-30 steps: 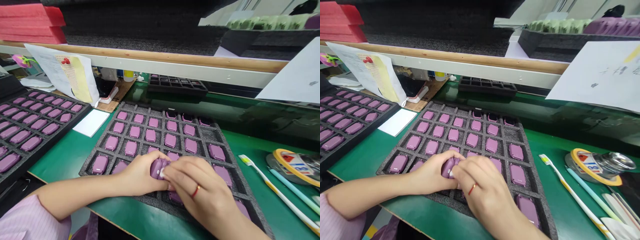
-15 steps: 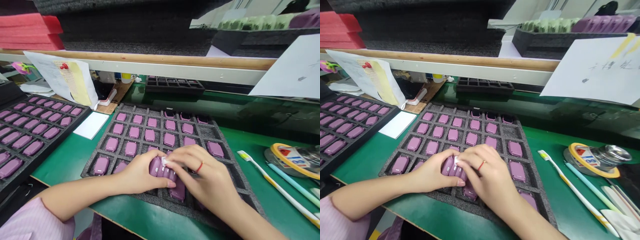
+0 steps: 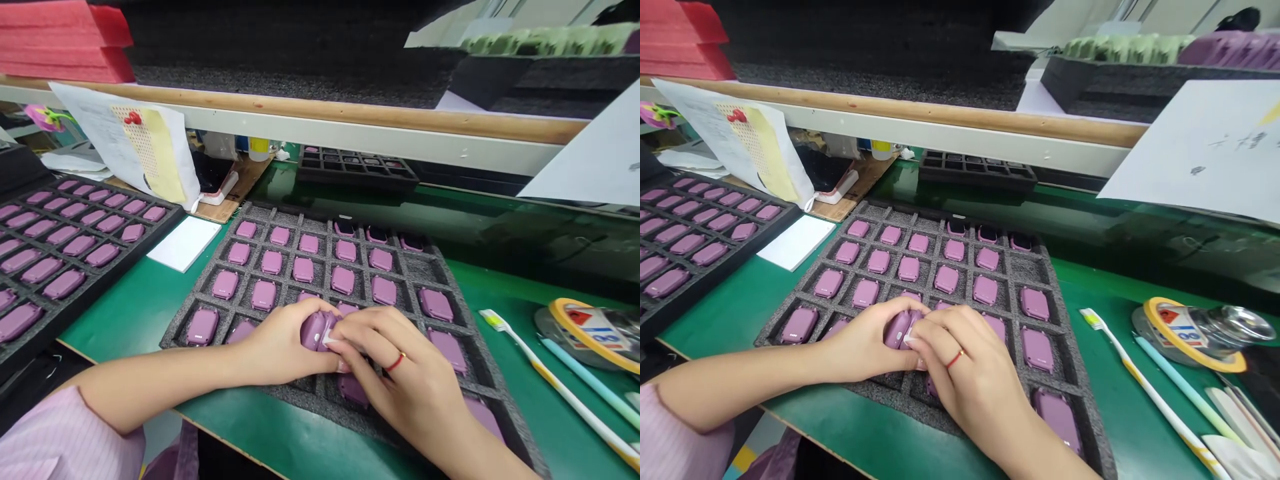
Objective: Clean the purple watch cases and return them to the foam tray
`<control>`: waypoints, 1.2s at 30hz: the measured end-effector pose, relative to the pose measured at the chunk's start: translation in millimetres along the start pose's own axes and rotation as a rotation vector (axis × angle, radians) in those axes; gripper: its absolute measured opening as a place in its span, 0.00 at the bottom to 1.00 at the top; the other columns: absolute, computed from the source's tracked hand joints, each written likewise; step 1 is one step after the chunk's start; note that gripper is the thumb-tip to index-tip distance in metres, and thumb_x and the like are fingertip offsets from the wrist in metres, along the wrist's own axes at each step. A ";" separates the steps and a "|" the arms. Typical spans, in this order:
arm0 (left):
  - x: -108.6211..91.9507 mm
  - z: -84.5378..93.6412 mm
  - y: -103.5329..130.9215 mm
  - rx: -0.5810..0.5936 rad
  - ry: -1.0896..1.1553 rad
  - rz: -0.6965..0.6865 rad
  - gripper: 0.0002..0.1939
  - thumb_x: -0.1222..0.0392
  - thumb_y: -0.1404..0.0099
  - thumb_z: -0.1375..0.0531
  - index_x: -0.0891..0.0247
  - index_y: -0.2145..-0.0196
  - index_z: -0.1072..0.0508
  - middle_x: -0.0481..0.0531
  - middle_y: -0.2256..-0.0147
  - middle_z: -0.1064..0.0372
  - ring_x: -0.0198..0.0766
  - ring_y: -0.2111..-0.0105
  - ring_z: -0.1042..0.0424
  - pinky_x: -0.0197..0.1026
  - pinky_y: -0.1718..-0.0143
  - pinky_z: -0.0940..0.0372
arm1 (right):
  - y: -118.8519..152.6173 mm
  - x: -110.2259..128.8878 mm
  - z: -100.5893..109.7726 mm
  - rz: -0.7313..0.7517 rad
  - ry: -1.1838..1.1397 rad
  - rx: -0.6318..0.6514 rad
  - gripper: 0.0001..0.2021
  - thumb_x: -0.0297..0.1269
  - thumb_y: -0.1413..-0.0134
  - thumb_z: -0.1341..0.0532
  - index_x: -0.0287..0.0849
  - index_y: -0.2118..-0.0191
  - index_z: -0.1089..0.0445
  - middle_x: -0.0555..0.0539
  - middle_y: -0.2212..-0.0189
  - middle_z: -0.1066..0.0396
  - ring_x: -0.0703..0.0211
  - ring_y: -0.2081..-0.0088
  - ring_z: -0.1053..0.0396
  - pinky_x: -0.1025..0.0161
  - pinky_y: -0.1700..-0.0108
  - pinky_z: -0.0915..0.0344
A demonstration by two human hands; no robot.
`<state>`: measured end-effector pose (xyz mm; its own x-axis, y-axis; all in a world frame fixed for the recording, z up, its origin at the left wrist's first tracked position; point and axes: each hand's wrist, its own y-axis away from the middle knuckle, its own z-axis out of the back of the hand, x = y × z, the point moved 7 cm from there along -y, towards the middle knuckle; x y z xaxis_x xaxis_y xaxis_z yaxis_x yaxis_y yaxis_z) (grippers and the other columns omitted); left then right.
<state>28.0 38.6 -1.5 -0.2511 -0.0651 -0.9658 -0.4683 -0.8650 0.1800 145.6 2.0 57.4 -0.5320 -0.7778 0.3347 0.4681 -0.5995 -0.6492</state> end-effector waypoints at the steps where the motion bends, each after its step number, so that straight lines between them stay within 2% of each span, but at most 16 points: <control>1: -0.5 0.1 -0.2 -0.001 0.004 0.000 0.25 0.57 0.49 0.27 0.61 0.54 0.28 0.52 0.56 0.26 0.47 0.52 0.28 0.48 0.46 0.37 | -1.3 -1.0 0.7 0.006 0.007 -0.011 0.06 0.25 0.38 0.39 0.42 0.58 0.30 0.46 0.66 0.26 0.58 0.64 0.29 0.59 0.62 0.28; 6: 0.6 -0.9 1.5 -0.007 -0.024 0.005 0.27 0.54 0.49 0.27 0.61 0.53 0.29 0.53 0.55 0.25 0.49 0.52 0.28 0.49 0.47 0.37 | -4.3 -1.0 6.0 0.002 0.111 -0.068 0.06 0.24 0.39 0.38 0.41 0.59 0.29 0.45 0.67 0.25 0.57 0.64 0.29 0.58 0.62 0.28; 10: 1.0 -2.3 1.6 0.003 -0.016 -0.033 0.25 0.59 0.47 0.28 0.60 0.52 0.28 0.52 0.53 0.25 0.48 0.51 0.27 0.48 0.46 0.36 | -2.7 6.1 2.3 0.033 0.080 -0.004 0.09 0.23 0.38 0.40 0.43 0.58 0.28 0.46 0.65 0.24 0.57 0.64 0.28 0.58 0.61 0.28; 14: 1.1 -2.1 0.9 0.000 -0.040 -0.028 0.25 0.55 0.48 0.27 0.61 0.54 0.28 0.52 0.54 0.25 0.48 0.52 0.27 0.47 0.47 0.36 | -3.9 7.2 4.1 0.038 0.114 0.003 0.07 0.24 0.38 0.39 0.42 0.58 0.29 0.45 0.65 0.25 0.56 0.64 0.28 0.58 0.61 0.29; 25: -2.2 -3.7 2.1 0.012 -0.055 -0.047 0.24 0.60 0.47 0.28 0.60 0.53 0.27 0.51 0.54 0.24 0.47 0.52 0.26 0.46 0.47 0.36 | -3.2 12.1 4.5 0.049 0.134 0.048 0.09 0.24 0.36 0.43 0.43 0.58 0.29 0.46 0.66 0.24 0.57 0.66 0.28 0.59 0.65 0.29; 29: -1.9 -3.2 2.7 0.005 -0.064 -0.031 0.25 0.56 0.47 0.28 0.60 0.53 0.28 0.52 0.54 0.24 0.48 0.52 0.26 0.47 0.48 0.35 | -3.3 13.6 7.0 0.049 0.140 0.015 0.08 0.24 0.36 0.43 0.41 0.59 0.28 0.44 0.66 0.23 0.57 0.65 0.28 0.59 0.64 0.27; 33: -3.8 -3.5 3.1 0.011 -0.089 -0.053 0.22 0.60 0.46 0.29 0.59 0.54 0.28 0.51 0.53 0.25 0.47 0.50 0.27 0.47 0.46 0.36 | -2.6 13.2 3.9 0.065 0.152 0.016 0.10 0.22 0.37 0.44 0.41 0.60 0.26 0.45 0.67 0.23 0.57 0.66 0.27 0.59 0.64 0.27; 36: -2.1 -1.0 3.6 -0.012 -0.126 -0.018 0.25 0.56 0.47 0.28 0.60 0.54 0.29 0.52 0.55 0.25 0.47 0.53 0.27 0.47 0.49 0.36 | -6.0 5.3 7.8 0.042 0.171 -0.045 0.08 0.24 0.37 0.42 0.41 0.62 0.26 0.45 0.67 0.23 0.56 0.65 0.26 0.58 0.63 0.27</control>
<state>27.7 35.1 1.0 -0.3477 0.0135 -0.9375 -0.4638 -0.8714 0.1595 145.5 0.0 68.4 -0.6266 -0.7563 0.1880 0.4624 -0.5549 -0.6916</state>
